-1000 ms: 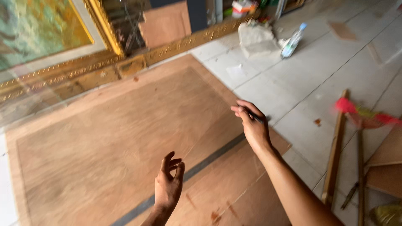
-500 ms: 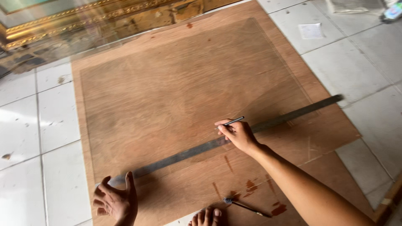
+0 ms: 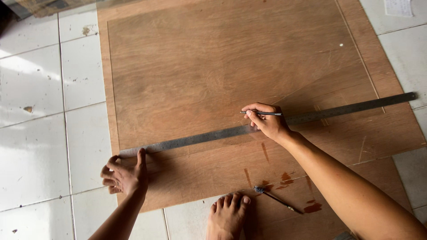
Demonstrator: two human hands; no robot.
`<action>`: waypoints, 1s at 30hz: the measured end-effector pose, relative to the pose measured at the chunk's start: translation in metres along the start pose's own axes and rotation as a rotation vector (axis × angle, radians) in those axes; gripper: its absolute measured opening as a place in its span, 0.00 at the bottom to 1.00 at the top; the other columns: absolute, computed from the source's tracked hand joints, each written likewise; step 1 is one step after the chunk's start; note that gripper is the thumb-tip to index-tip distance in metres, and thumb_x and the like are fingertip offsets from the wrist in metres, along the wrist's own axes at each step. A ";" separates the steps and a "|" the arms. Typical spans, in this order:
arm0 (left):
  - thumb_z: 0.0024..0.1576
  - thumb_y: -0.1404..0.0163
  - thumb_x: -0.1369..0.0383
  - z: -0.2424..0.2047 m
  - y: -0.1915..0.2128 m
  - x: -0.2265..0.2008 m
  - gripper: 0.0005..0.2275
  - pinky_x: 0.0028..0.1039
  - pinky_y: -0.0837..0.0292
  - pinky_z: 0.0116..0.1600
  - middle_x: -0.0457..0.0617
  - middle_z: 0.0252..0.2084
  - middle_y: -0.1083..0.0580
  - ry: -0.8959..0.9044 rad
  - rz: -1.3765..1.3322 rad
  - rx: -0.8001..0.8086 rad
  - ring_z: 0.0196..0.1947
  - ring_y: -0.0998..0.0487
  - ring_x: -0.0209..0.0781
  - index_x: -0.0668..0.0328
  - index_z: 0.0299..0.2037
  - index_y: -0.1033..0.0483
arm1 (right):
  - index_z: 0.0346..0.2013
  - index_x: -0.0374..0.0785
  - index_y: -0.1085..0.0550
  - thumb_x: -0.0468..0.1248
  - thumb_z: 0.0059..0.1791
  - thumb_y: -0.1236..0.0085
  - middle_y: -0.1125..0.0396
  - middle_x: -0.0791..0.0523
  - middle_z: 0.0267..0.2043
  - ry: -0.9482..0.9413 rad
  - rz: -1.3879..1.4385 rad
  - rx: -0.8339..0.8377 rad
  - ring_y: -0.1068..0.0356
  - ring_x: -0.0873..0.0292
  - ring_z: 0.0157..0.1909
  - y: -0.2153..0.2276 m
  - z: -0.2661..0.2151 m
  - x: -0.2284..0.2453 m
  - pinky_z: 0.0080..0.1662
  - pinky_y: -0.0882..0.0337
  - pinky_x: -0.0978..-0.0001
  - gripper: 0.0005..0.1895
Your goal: The person uses a glass cutter and a metal ruler to score a sheet of glass, then snaps the glass along the scored line by hand.
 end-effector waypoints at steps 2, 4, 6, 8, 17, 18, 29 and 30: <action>0.46 0.38 0.31 -0.004 0.003 -0.007 0.41 0.57 0.53 0.67 0.54 0.71 0.44 0.003 0.006 -0.012 0.69 0.45 0.63 0.45 0.63 0.33 | 0.50 0.40 0.16 0.38 0.60 0.43 0.19 0.56 0.38 0.082 0.001 0.041 0.23 0.67 0.28 -0.012 0.002 -0.011 0.31 0.20 0.76 0.11; 0.46 0.37 0.31 -0.006 0.008 -0.015 0.40 0.57 0.52 0.67 0.53 0.71 0.43 0.003 0.006 -0.029 0.68 0.44 0.62 0.45 0.61 0.31 | 0.51 0.38 0.17 0.37 0.60 0.43 0.18 0.55 0.38 0.171 0.004 0.078 0.21 0.66 0.29 -0.023 0.006 -0.022 0.33 0.21 0.77 0.10; 0.54 0.33 0.36 -0.010 0.015 -0.019 0.43 0.66 0.60 0.72 0.59 0.69 0.49 -0.027 -0.017 0.075 0.74 0.53 0.68 0.51 0.68 0.41 | 0.51 0.37 0.15 0.36 0.58 0.39 0.18 0.47 0.38 0.059 0.092 0.071 0.20 0.59 0.30 -0.034 0.007 -0.037 0.29 0.20 0.71 0.11; 0.54 0.33 0.36 -0.007 0.014 -0.016 0.42 0.66 0.60 0.72 0.60 0.69 0.49 -0.007 -0.032 0.072 0.74 0.53 0.69 0.52 0.66 0.41 | 0.51 0.37 0.15 0.36 0.58 0.40 0.18 0.46 0.37 0.056 0.091 0.073 0.20 0.59 0.29 -0.037 0.007 -0.037 0.29 0.21 0.71 0.11; 0.54 0.34 0.35 -0.006 0.004 -0.010 0.42 0.63 0.62 0.73 0.60 0.68 0.49 -0.029 -0.024 0.092 0.74 0.54 0.68 0.52 0.64 0.43 | 0.51 0.36 0.16 0.36 0.59 0.41 0.19 0.46 0.38 0.045 0.132 0.020 0.21 0.60 0.29 -0.026 0.008 -0.031 0.27 0.22 0.72 0.11; 0.54 0.34 0.34 -0.008 0.004 -0.012 0.42 0.62 0.63 0.74 0.61 0.68 0.49 -0.021 -0.035 0.093 0.74 0.54 0.68 0.52 0.64 0.44 | 0.52 0.35 0.16 0.36 0.60 0.41 0.19 0.46 0.38 0.041 0.135 0.014 0.21 0.60 0.29 -0.022 0.006 -0.026 0.27 0.22 0.72 0.11; 0.58 0.38 0.33 -0.006 0.008 -0.013 0.39 0.65 0.63 0.74 0.61 0.68 0.50 0.012 -0.022 0.131 0.74 0.55 0.69 0.49 0.63 0.46 | 0.55 0.32 0.17 0.29 0.56 0.38 0.19 0.44 0.41 0.084 0.111 -0.059 0.23 0.62 0.28 0.000 0.002 -0.021 0.27 0.22 0.74 0.13; 0.58 0.39 0.32 -0.006 0.006 -0.012 0.39 0.66 0.63 0.74 0.61 0.68 0.50 -0.001 -0.022 0.119 0.74 0.56 0.70 0.49 0.62 0.46 | 0.55 0.31 0.17 0.28 0.56 0.40 0.19 0.44 0.41 0.083 0.108 -0.074 0.24 0.63 0.28 0.005 0.002 -0.022 0.27 0.23 0.75 0.13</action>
Point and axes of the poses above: each hand's wrist, its own z-axis towards the middle knuckle, its own y-axis out of the back of the hand, x = y × z, the point moved 1 cm from there along z, towards the middle knuckle
